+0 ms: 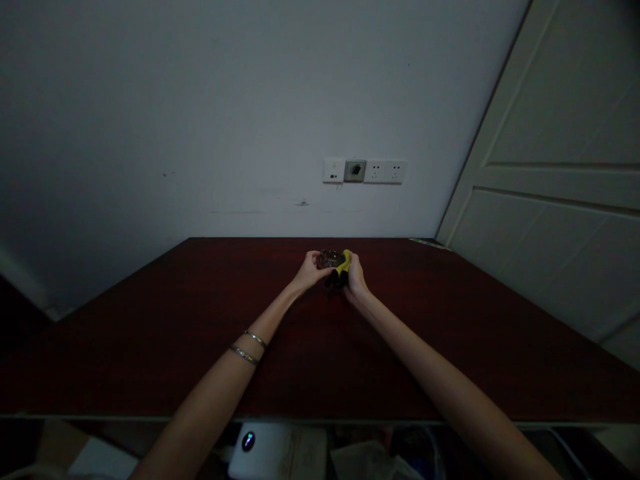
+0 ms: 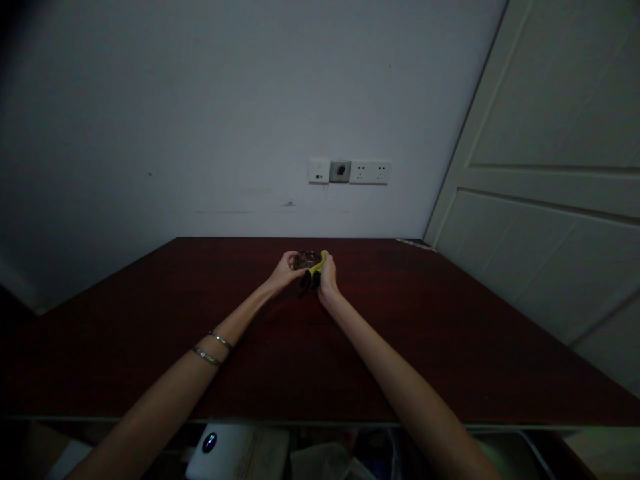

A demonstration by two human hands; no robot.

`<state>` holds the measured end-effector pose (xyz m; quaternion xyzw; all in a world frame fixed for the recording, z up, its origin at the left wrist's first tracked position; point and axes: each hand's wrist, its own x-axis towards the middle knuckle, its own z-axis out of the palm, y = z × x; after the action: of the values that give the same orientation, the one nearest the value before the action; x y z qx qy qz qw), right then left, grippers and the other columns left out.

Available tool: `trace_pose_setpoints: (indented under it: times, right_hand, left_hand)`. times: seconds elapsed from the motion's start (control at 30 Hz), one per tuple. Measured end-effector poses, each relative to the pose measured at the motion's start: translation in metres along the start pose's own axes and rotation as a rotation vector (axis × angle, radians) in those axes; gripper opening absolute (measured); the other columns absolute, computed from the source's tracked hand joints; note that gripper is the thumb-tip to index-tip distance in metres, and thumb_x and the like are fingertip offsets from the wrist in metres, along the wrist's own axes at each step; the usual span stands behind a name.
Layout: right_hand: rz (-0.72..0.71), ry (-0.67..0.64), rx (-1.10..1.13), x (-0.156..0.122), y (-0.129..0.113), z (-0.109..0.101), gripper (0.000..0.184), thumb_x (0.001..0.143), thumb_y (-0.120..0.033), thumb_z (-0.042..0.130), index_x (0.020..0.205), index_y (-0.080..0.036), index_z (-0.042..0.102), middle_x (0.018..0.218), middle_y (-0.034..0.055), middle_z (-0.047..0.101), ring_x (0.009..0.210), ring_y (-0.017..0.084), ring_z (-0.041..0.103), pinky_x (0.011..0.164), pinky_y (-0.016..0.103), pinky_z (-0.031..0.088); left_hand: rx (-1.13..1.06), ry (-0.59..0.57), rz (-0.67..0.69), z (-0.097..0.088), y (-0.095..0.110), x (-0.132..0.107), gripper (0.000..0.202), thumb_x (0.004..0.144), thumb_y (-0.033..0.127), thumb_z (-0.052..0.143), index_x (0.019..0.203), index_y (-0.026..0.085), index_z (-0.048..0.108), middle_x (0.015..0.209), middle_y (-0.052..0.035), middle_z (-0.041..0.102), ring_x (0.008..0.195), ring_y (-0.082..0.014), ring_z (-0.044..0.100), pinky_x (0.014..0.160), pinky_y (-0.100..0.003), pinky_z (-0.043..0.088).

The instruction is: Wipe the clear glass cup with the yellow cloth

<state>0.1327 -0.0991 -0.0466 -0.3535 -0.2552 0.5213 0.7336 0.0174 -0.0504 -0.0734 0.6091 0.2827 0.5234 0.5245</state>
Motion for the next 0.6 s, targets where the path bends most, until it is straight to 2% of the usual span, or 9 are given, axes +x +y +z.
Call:
trace_pose_setpoints:
  times: [0.07,0.17,0.33,0.47,0.6]
  right_hand:
    - [-0.006,0.016,-0.001,0.000,0.003,0.000,0.018,0.080,-0.037,0.046,0.070,-0.022,0.051,0.056,-0.0065,0.054,0.051,0.011,0.050,0.051,0.021,0.041]
    - [-0.010,0.047,-0.017,0.006,-0.001,-0.003,0.020,0.081,-0.034,0.044,0.071,-0.022,0.054,0.056,-0.0061,0.056,0.050,0.010,0.050,0.051,0.021,0.041]
    - [0.015,0.076,-0.066,0.020,-0.017,-0.013,0.026,0.084,-0.036,0.041,0.068,-0.021,0.056,0.050,-0.0044,0.057,0.046,0.011,0.050,0.047,0.022,0.041]
    - [0.045,0.039,-0.123,0.026,-0.025,-0.018,0.032,0.086,-0.039,0.041,0.067,-0.020,0.058,0.048,-0.0029,0.057,0.042,0.011,0.048,0.044,0.022,0.040]
    - [0.106,-0.046,-0.175,0.022,-0.028,-0.017,0.040,0.086,-0.047,0.042,0.069,-0.017,0.062,0.046,0.0009,0.057,0.042,0.014,0.052,0.043,0.024,0.040]
  left_hand:
    - [0.016,0.006,0.001,0.002,-0.001,-0.001,0.073,0.053,0.018,0.083,0.114,0.012,0.043,0.117,-0.0159,0.058,0.112,-0.0258,0.056,0.104,-0.048,0.035]
    - [0.012,-0.048,0.015,0.007,0.006,-0.005,0.073,0.053,0.018,0.083,0.116,0.012,0.046,0.119,-0.0142,0.058,0.115,-0.0270,0.054,0.105,-0.046,0.035]
    - [-0.020,-0.150,0.029,0.014,0.018,-0.009,0.058,0.062,0.023,0.077,0.114,0.010,0.054,0.121,-0.0137,0.060,0.119,-0.0294,0.052,0.107,-0.044,0.034]
    - [-0.029,-0.156,0.033,0.012,0.017,-0.010,0.062,0.063,0.019,0.077,0.119,0.010,0.052,0.132,-0.0150,0.053,0.125,-0.0277,0.048,0.110,-0.043,0.031]
    - [-0.026,-0.211,0.001,0.008,0.019,-0.014,0.064,0.058,0.016,0.080,0.117,0.010,0.056,0.127,-0.0170,0.058,0.118,-0.0283,0.054,0.107,-0.049,0.034]
